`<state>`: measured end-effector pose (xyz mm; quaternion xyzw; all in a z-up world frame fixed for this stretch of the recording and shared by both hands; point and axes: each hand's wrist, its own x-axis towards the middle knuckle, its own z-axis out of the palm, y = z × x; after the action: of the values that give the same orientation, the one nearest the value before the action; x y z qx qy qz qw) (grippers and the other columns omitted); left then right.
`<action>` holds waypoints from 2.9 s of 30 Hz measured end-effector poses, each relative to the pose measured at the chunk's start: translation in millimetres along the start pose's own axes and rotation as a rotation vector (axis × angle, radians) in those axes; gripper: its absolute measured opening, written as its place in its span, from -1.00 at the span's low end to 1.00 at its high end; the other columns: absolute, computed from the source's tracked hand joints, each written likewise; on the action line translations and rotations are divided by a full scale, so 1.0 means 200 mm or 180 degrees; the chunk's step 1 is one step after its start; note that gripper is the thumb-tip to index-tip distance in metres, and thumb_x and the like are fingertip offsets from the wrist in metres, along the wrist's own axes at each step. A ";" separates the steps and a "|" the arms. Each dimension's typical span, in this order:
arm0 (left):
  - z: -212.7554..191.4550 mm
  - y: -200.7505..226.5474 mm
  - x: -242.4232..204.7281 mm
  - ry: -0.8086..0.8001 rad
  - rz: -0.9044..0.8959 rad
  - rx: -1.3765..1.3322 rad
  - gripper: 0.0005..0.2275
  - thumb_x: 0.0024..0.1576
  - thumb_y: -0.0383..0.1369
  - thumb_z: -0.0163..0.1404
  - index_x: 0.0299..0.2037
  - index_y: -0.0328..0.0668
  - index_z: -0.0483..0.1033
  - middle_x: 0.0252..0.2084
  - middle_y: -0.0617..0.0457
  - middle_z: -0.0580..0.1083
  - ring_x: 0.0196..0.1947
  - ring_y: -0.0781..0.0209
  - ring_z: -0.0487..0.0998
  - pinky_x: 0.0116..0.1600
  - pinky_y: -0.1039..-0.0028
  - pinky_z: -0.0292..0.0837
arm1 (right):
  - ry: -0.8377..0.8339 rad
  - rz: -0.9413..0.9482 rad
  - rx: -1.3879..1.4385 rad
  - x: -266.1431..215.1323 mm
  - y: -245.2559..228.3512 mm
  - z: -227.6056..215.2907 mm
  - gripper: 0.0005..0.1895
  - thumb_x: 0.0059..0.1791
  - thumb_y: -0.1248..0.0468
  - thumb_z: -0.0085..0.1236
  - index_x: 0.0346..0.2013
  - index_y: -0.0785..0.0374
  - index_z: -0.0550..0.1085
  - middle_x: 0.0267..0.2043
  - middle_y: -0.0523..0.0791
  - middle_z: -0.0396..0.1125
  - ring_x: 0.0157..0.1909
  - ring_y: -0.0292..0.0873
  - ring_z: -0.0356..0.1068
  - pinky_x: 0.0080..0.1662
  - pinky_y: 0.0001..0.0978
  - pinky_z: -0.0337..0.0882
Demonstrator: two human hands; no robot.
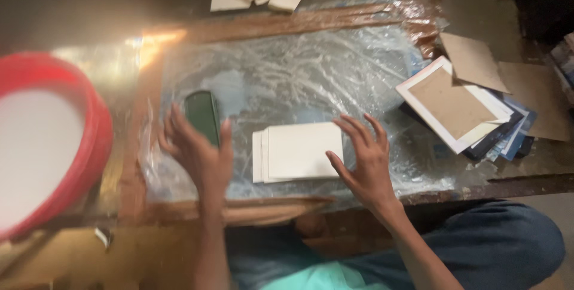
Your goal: The person sits on the floor and repeatedly smooths the edges and surfaces of small white paper sheets using a green rectangular tool. The person opens and closes the sheets, aligns them, and rubs the tool along the edges and faces.
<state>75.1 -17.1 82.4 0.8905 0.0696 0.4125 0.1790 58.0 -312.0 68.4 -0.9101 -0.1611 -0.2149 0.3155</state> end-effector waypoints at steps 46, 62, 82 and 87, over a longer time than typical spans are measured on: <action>0.29 -0.37 0.15 -0.0877 0.0272 -0.0357 -0.54 0.23 -0.30 0.19 0.37 0.04 0.53 0.24 -0.50 0.22 0.18 -0.42 0.21 0.30 -0.01 0.20 | -0.0853 0.0122 -0.0992 -0.04 -0.03 0.08 -0.67 -0.15 0.08 0.38 -0.11 -0.12 0.59 0.22 -0.25 0.36 0.47 0.10 -0.01 0.35 0.31 -0.14; 0.45 -0.59 0.35 -0.1939 0.0815 -0.0714 -0.51 0.12 -0.21 0.28 0.29 0.08 0.56 0.14 -0.32 0.45 0.19 -0.25 0.40 0.24 0.08 0.30 | -0.0915 0.0107 -0.0863 -0.01 -0.06 0.05 -0.65 -0.15 0.14 0.42 -0.08 -0.07 0.60 0.22 -0.20 0.36 0.45 0.10 0.02 0.34 0.27 -0.13; 0.26 -0.30 0.09 -0.1643 -0.0018 -0.0755 -0.54 0.22 -0.27 0.18 0.36 0.24 0.50 0.30 -0.30 0.25 0.24 -0.27 0.21 0.36 0.08 0.20 | -0.0980 0.0179 -0.0787 -0.02 -0.05 0.05 -0.65 -0.17 0.12 0.43 -0.09 -0.07 0.61 0.24 -0.23 0.34 0.47 0.08 -0.01 0.37 0.26 -0.13; 0.18 -0.38 0.08 -0.1202 0.0393 0.0175 -0.55 0.26 -0.32 0.14 0.39 0.09 0.46 0.32 -0.44 0.20 0.28 -0.30 0.20 0.36 0.06 0.23 | -0.1044 0.0225 -0.0745 -0.02 -0.05 0.03 -0.65 -0.17 0.12 0.43 -0.10 -0.07 0.61 0.24 -0.23 0.35 0.46 0.08 0.00 0.37 0.27 -0.13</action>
<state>114.1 47.7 43.3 0.9591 -0.0087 0.2463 0.1389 52.2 -300.5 67.6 -0.9685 -0.1523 -0.0698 0.1843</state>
